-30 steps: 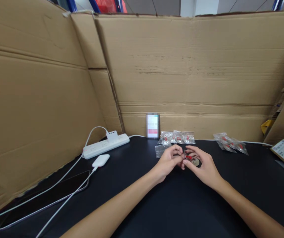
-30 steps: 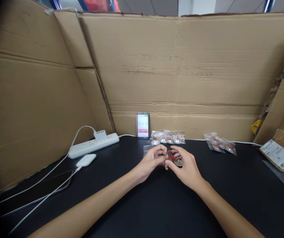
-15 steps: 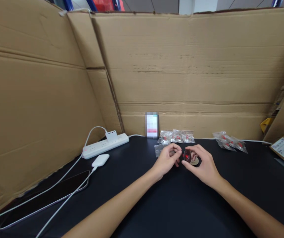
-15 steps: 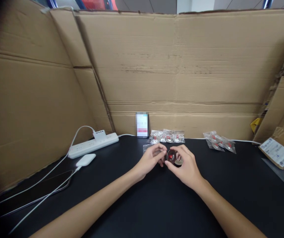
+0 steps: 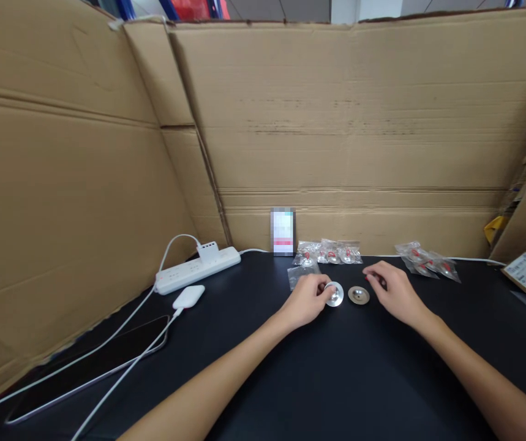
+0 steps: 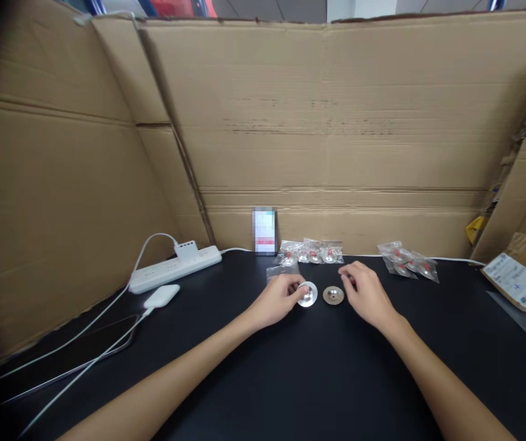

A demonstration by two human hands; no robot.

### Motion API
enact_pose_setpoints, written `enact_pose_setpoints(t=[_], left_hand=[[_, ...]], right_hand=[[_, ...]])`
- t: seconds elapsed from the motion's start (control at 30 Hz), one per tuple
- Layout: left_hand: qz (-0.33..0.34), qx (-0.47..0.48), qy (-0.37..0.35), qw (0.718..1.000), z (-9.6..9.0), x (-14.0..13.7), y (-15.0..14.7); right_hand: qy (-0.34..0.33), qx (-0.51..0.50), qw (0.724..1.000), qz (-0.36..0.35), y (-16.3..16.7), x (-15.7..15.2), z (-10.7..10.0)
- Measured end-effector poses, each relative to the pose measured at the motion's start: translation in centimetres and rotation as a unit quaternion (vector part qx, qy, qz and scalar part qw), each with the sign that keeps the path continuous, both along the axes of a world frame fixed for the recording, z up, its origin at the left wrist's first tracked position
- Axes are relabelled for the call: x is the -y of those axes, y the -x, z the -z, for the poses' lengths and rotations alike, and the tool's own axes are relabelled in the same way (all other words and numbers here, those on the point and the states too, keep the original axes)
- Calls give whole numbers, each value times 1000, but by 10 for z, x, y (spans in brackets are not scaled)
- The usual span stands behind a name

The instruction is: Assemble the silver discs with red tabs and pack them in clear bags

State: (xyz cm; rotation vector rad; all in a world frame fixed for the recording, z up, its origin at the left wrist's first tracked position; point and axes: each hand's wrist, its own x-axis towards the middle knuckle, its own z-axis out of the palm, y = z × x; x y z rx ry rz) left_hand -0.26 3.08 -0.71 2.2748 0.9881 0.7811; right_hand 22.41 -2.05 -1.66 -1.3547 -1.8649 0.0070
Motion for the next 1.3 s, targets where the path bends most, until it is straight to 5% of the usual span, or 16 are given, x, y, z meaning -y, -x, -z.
enact_pose_setpoints(t=[0.3, 0.7, 0.83, 1.03, 1.3], left_hand=[[-63, -131, -66, 987, -5, 4, 3], [-83, -182, -160, 967, 0, 13, 1], [-85, -169, -196, 962, 1, 16, -1], [-8, -118, -233, 965, 0, 22, -5], [78, -64, -182, 978, -3, 25, -9]], right_hand=[[45, 88, 991, 86, -24, -14, 27], [45, 15, 998, 46, 3, -3, 19], [23, 67, 997, 24, 24, 3, 15], [18, 87, 996, -7, 39, 7, 16], [51, 21, 997, -55, 48, 15, 13]])
